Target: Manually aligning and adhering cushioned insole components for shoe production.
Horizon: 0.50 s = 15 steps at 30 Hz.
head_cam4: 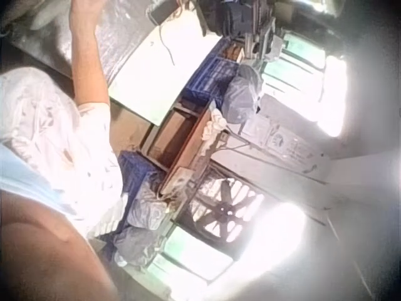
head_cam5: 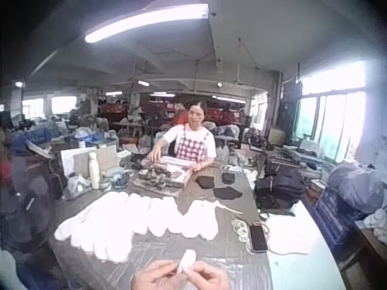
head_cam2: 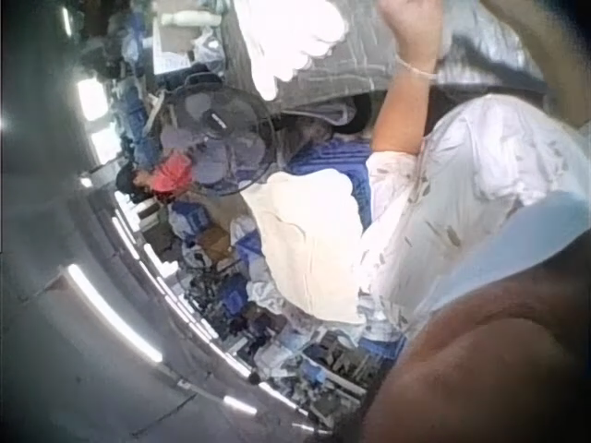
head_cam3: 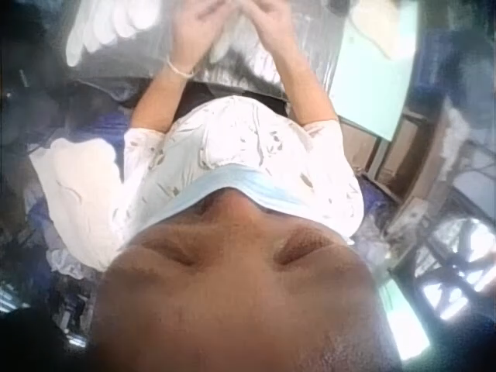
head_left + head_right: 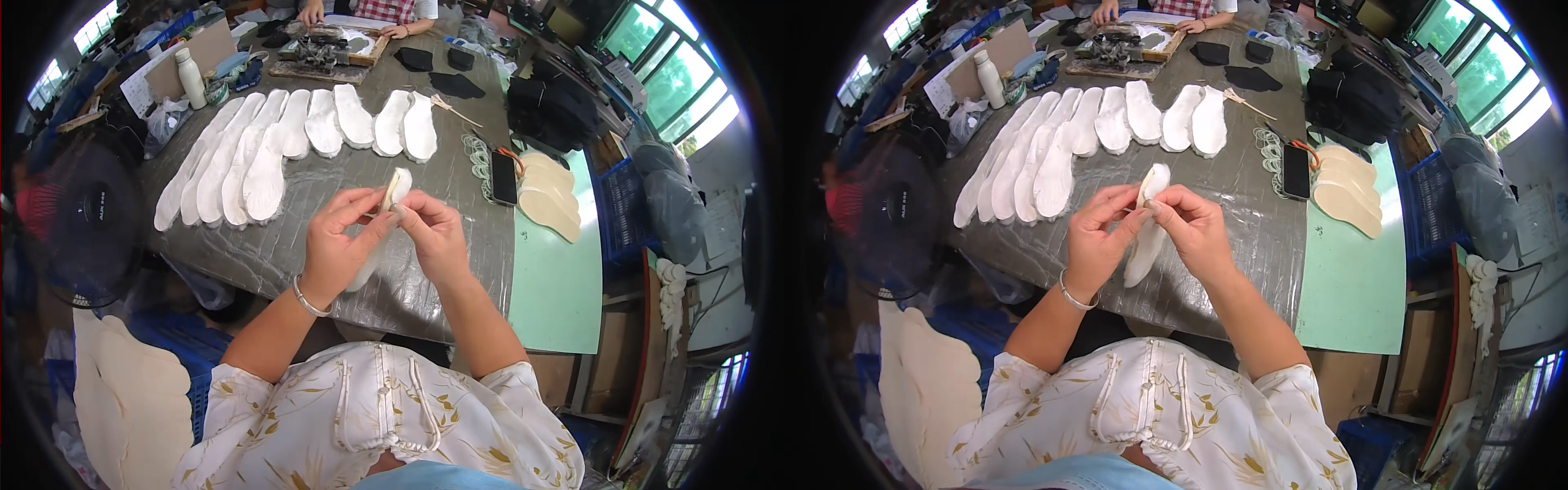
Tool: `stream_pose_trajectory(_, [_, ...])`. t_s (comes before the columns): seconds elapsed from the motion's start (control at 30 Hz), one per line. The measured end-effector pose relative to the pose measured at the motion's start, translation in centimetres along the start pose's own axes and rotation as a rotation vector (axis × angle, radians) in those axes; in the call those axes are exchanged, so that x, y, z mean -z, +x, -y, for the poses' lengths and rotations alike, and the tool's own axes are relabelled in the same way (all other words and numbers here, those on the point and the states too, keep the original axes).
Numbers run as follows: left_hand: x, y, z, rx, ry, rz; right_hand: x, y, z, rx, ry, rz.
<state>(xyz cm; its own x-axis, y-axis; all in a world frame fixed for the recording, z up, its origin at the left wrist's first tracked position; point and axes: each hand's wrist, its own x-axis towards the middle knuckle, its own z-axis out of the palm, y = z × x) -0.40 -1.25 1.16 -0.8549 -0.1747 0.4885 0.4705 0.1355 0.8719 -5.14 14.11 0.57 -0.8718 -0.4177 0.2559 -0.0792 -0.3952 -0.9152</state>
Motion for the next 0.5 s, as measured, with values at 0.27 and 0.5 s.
stream_pose_trajectory(0.27, [0.3, 0.6, -0.2, -0.041, 0.114, 0.022, -0.3, 0.1, -0.7, 0.05, -0.042, -0.022])
stream_pose_trajectory(0.5, [0.0, 0.6, 1.1, -0.035, 0.127, -0.067, -0.6, 0.3, -1.7, 0.059, -0.013, -0.045])
